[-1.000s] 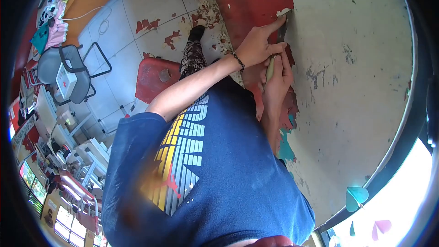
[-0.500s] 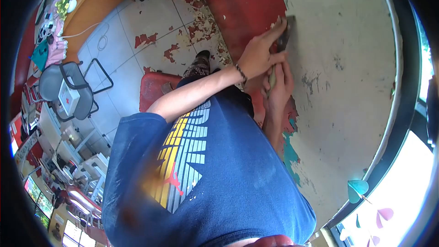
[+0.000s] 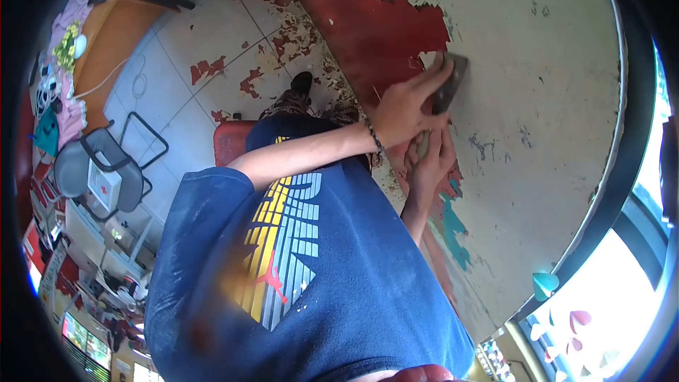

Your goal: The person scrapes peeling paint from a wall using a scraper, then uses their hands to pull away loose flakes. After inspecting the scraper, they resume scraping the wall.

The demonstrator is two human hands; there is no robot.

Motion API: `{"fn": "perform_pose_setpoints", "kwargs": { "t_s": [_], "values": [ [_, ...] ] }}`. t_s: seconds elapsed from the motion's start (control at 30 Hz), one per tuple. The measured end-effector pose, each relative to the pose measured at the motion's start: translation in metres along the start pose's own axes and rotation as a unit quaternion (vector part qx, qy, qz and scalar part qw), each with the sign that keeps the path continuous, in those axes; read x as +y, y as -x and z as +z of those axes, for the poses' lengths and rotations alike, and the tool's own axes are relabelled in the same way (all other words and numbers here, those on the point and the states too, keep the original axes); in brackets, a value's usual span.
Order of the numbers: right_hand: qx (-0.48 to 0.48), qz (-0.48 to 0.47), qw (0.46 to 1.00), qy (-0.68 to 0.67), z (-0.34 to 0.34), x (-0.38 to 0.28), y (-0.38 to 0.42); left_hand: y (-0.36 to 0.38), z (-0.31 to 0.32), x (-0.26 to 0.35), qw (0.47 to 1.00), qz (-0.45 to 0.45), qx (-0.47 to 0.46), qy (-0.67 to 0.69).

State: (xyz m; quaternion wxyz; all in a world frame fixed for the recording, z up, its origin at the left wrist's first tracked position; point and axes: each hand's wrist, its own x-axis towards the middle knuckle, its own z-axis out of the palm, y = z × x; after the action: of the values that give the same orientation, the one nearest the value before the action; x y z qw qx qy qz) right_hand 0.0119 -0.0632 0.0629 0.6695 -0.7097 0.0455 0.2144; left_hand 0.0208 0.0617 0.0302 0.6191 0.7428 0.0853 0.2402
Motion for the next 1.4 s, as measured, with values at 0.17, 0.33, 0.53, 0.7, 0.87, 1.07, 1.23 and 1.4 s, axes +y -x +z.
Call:
{"fn": "perform_pose_setpoints", "kwargs": {
  "t_s": [0.17,0.33,0.53,0.7,0.87,1.07,1.23,1.4],
  "values": [
    [-0.011,-0.009,1.0,0.01,-0.036,-0.001,0.018,0.01,0.015,0.028,0.999,-0.019,-0.039,0.017],
    [0.032,0.011,0.999,-0.023,-0.023,0.007,0.023,0.014,0.005,0.015,0.998,-0.015,-0.059,0.005],
    [0.008,-0.031,0.999,-0.033,-0.012,0.007,0.027,0.011,-0.012,0.02,0.995,-0.046,-0.093,0.01],
    [0.022,0.013,0.998,0.053,0.014,-0.018,0.012,-0.002,-0.014,0.006,0.998,0.021,0.05,0.025],
    [0.055,-0.007,0.998,0.041,-0.001,-0.009,0.025,0.01,-0.011,0.019,0.997,-0.007,-0.077,0.0],
    [0.04,0.027,0.997,0.057,0.015,-0.019,0.02,-0.001,-0.022,0.011,1.0,-0.008,-0.013,0.023],
    [0.047,0.002,0.999,0.009,0.012,-0.009,0.023,-0.001,-0.02,0.013,0.999,0.013,-0.037,0.017],
    [0.031,-0.004,0.999,0.031,0.009,-0.019,0.019,-0.001,-0.02,0.017,1.0,0.005,-0.02,0.019]
  ]
}}
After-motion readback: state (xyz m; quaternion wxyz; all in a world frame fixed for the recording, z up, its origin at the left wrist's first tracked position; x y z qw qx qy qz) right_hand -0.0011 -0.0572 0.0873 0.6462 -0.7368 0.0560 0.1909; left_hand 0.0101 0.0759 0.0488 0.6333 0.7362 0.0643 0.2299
